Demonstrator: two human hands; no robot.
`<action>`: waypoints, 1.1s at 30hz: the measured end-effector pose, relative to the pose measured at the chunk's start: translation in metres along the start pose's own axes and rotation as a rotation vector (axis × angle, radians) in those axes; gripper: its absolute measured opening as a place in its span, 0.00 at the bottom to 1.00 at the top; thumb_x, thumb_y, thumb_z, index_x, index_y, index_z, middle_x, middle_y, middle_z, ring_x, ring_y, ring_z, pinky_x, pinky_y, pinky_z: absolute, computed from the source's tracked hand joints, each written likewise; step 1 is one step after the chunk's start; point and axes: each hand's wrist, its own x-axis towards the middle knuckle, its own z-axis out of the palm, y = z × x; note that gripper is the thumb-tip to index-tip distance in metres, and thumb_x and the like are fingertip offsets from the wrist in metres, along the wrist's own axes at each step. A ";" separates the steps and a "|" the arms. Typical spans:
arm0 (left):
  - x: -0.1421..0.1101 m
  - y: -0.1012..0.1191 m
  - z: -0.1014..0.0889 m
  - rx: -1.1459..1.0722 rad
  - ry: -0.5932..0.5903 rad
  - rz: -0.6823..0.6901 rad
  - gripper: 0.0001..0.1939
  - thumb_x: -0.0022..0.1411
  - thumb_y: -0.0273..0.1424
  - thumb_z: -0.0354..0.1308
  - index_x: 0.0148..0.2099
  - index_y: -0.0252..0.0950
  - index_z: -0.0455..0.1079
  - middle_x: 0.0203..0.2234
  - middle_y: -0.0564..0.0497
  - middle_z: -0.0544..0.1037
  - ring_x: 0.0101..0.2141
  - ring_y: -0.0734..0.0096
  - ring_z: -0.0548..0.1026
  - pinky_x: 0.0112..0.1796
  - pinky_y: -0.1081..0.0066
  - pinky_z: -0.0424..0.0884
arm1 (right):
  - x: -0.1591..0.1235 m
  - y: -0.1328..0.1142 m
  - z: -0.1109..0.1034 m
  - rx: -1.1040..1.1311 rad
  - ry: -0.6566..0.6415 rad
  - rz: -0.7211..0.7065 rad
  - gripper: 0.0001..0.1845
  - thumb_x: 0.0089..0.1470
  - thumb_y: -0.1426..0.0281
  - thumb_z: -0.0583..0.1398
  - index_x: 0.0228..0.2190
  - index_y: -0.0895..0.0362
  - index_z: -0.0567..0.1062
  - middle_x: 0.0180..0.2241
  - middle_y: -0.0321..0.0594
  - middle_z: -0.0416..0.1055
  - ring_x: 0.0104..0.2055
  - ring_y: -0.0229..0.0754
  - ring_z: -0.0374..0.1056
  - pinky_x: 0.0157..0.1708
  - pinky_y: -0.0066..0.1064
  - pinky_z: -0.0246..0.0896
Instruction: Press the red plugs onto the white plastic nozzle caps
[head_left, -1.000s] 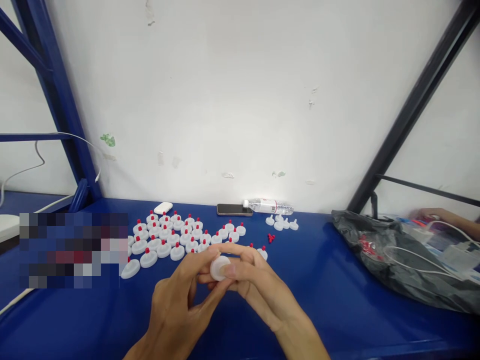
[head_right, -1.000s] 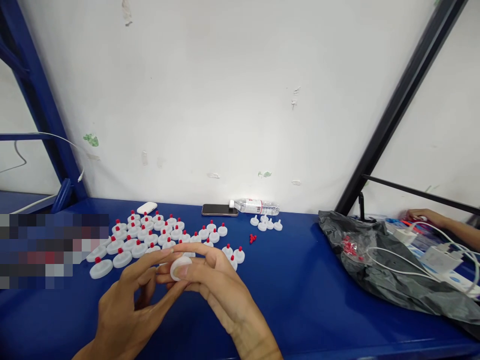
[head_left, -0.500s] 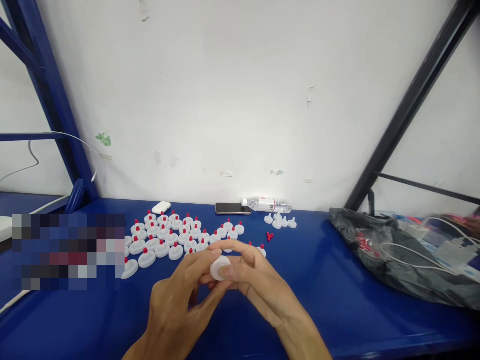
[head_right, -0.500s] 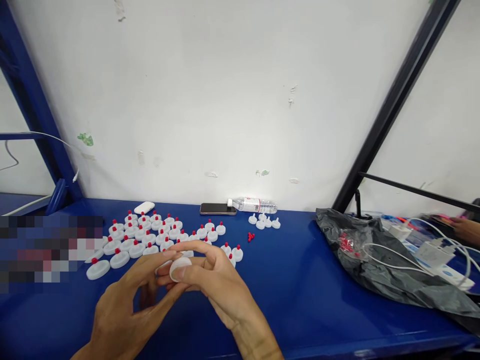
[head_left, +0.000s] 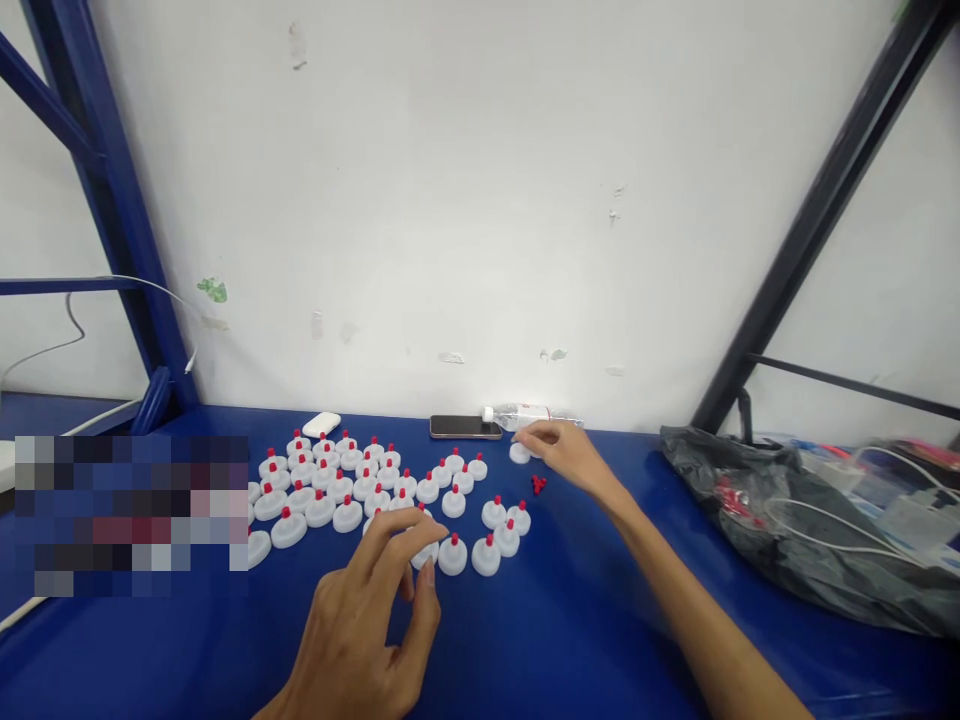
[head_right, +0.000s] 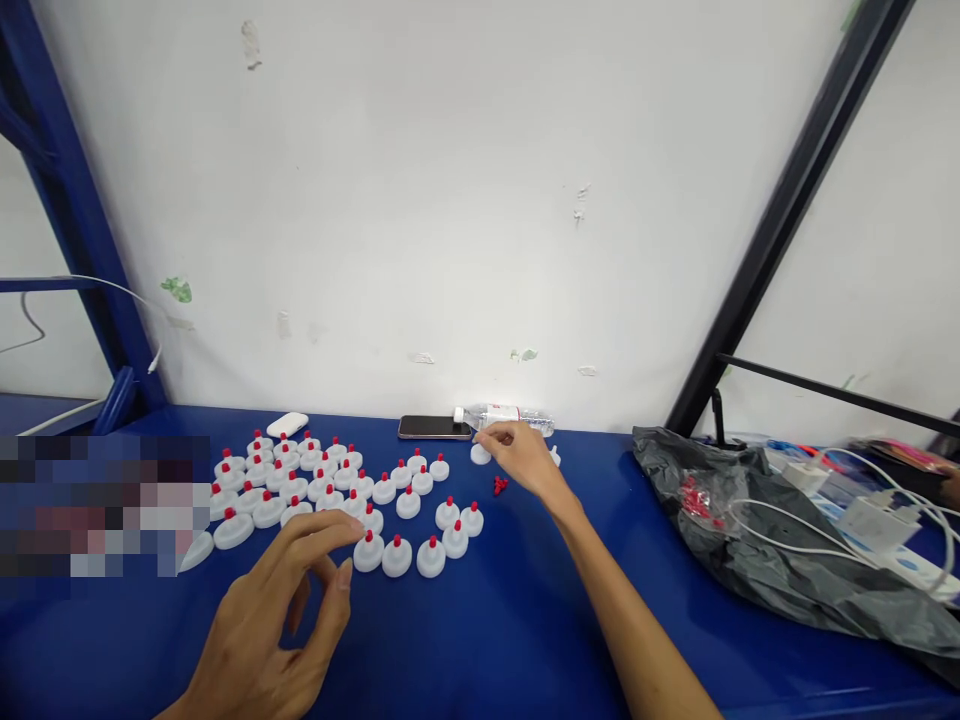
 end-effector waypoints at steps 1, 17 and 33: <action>0.000 0.000 0.000 0.001 -0.007 0.003 0.15 0.70 0.23 0.52 0.56 0.41 0.66 0.46 0.48 0.75 0.23 0.80 0.75 0.21 0.76 0.70 | 0.001 0.005 0.006 -0.002 -0.036 -0.002 0.18 0.62 0.60 0.59 0.37 0.58 0.84 0.38 0.43 0.83 0.40 0.49 0.77 0.40 0.35 0.67; 0.004 0.002 0.000 0.043 -0.093 0.057 0.12 0.72 0.24 0.49 0.53 0.39 0.68 0.45 0.47 0.74 0.24 0.82 0.74 0.22 0.78 0.69 | 0.001 0.060 -0.013 -0.406 0.179 0.315 0.05 0.56 0.69 0.66 0.35 0.54 0.84 0.37 0.46 0.83 0.42 0.52 0.78 0.38 0.33 0.63; 0.011 0.004 -0.001 0.107 -0.134 -0.128 0.25 0.70 0.45 0.57 0.66 0.47 0.62 0.42 0.53 0.82 0.15 0.78 0.69 0.13 0.76 0.67 | -0.034 -0.044 0.016 0.654 -0.534 -0.187 0.14 0.52 0.61 0.72 0.37 0.57 0.85 0.30 0.40 0.81 0.29 0.39 0.76 0.29 0.27 0.68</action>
